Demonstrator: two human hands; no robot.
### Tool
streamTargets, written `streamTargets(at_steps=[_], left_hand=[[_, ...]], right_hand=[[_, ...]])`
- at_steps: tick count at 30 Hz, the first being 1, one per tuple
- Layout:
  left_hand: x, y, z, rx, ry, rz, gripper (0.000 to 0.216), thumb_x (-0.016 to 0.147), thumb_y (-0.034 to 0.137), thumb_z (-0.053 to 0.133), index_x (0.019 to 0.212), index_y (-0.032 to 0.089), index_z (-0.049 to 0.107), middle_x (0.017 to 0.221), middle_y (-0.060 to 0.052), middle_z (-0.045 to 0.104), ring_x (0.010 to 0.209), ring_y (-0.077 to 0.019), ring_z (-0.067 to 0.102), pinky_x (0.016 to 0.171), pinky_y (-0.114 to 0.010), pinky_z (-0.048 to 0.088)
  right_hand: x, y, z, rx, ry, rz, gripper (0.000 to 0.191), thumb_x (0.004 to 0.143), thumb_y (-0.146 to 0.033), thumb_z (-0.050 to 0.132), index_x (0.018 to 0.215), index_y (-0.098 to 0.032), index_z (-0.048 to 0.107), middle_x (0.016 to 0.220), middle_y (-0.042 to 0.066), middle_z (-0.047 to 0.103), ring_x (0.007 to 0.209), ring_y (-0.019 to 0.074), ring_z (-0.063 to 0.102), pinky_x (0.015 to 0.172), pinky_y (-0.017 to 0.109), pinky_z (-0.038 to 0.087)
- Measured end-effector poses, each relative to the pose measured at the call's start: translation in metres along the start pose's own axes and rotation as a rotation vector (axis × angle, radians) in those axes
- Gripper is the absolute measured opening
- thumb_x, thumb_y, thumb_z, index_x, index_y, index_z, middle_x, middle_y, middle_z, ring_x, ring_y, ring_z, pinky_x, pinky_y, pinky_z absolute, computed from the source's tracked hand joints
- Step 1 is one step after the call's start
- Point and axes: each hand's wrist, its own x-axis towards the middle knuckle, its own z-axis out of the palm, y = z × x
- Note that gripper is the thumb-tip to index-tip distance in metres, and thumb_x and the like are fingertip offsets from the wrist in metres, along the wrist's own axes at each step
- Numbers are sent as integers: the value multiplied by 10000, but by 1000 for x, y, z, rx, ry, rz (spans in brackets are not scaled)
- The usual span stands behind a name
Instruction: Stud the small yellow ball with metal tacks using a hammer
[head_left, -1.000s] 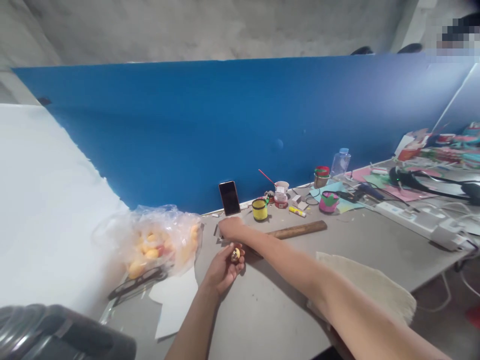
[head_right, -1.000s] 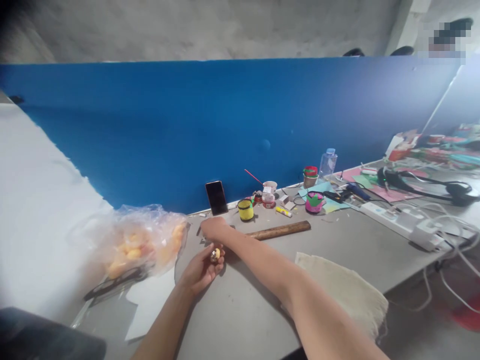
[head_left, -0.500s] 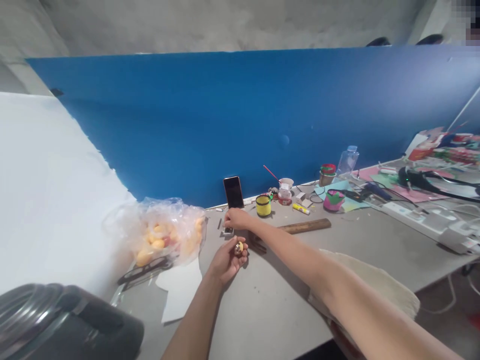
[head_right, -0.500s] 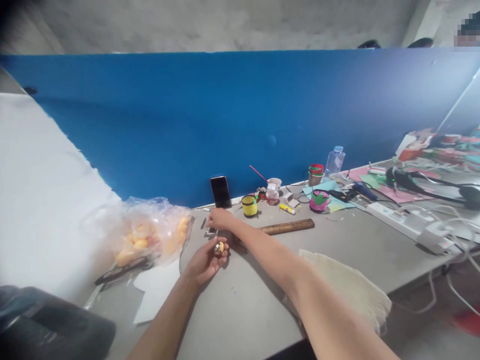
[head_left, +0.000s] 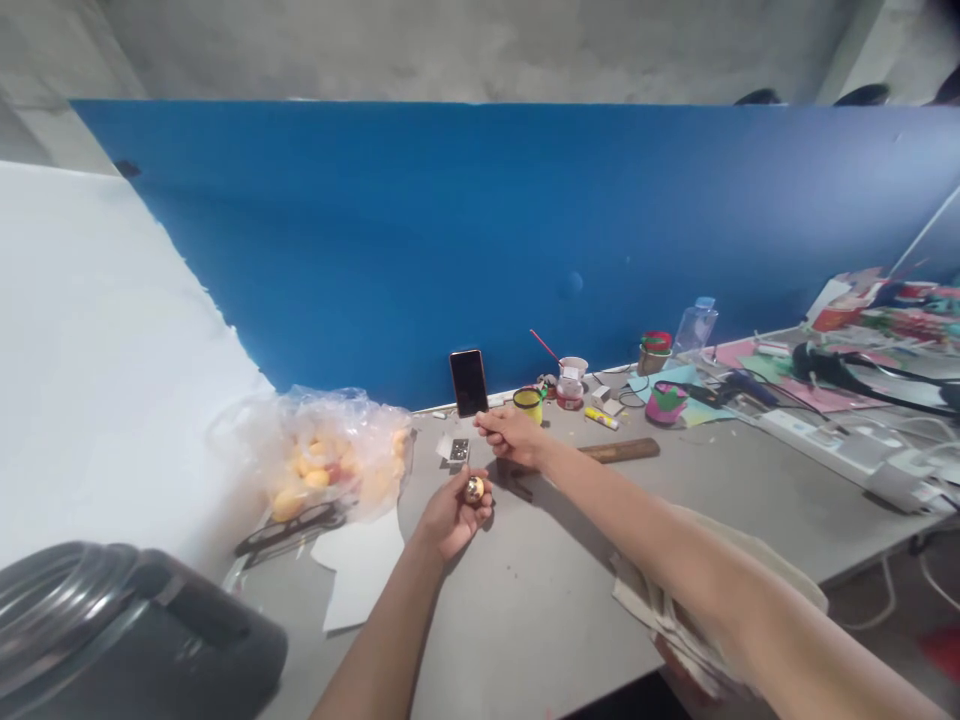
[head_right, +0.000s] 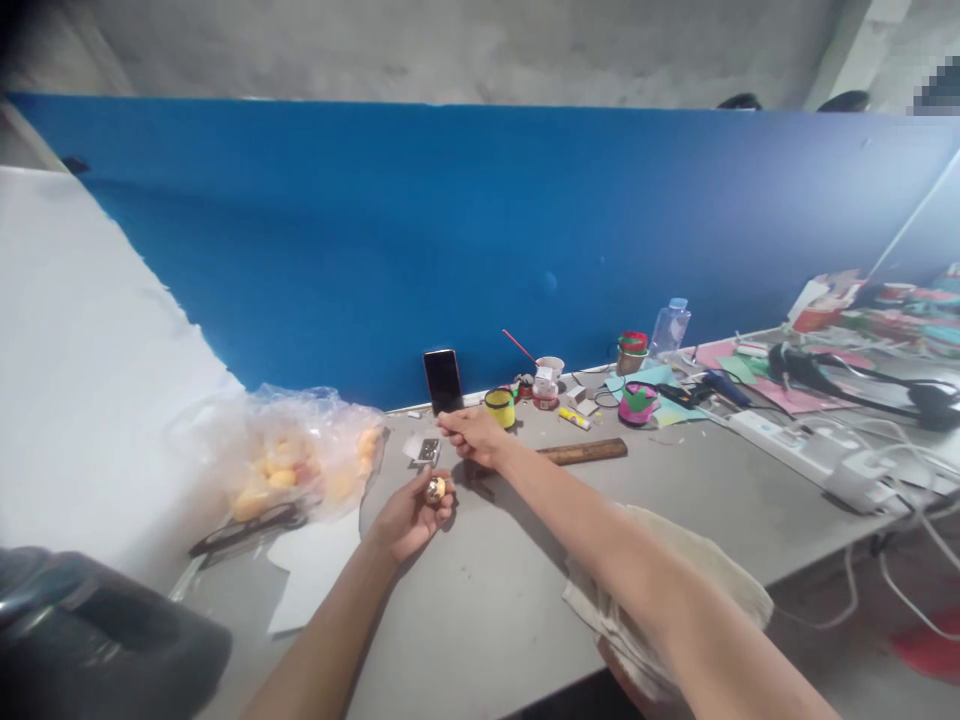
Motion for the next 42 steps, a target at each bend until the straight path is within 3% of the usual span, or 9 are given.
streamTargets(at_steps=[8,13,19,26,34,42], left_hand=[[0,-1,4,-72,7,6,406,1040,416,420,951,89,645,774,-118,655,551,-135,570,486,-220,437],[-3,-3,3,-73,-63,30,251,1010,300,481,1038,114,647,821,-93,639,555,-124,533,488,-225,426],[-1,-3,-3,-73,-92,70,144,925,226,616,1034,140,655,781,-42,581,563,-103,487,486,-195,395],[-8,-3,0,-21,-116,176,272,785,94,716,1043,153,652,760,-10,572,614,-113,524,508,-200,404],[-8,-4,0,20,-123,188,346,828,259,794,1123,156,646,1037,-105,695,678,-127,603,576,-231,498],[-10,-1,2,-5,-95,209,453,821,164,772,1260,182,661,932,-59,672,759,-163,644,629,-258,530]], right_hand=[[-35,28,-33,320,-4,109,314,791,-342,850,795,-133,615,678,-45,523,460,-4,307,392,103,236],[-33,33,-43,426,-14,106,340,736,-342,889,800,-105,653,669,-47,537,459,-8,305,392,107,239],[-30,34,-41,472,-60,122,337,665,-296,923,790,-91,687,692,-17,598,466,-1,329,401,128,256],[-42,27,-34,414,-183,122,391,606,-306,948,861,-121,716,779,30,683,498,22,412,434,153,276],[-44,29,-32,385,-281,104,383,619,-333,938,851,-134,707,743,36,708,495,32,397,464,173,287],[-47,26,-30,380,-267,106,393,599,-343,948,832,-145,702,759,15,696,492,28,386,462,180,276]])
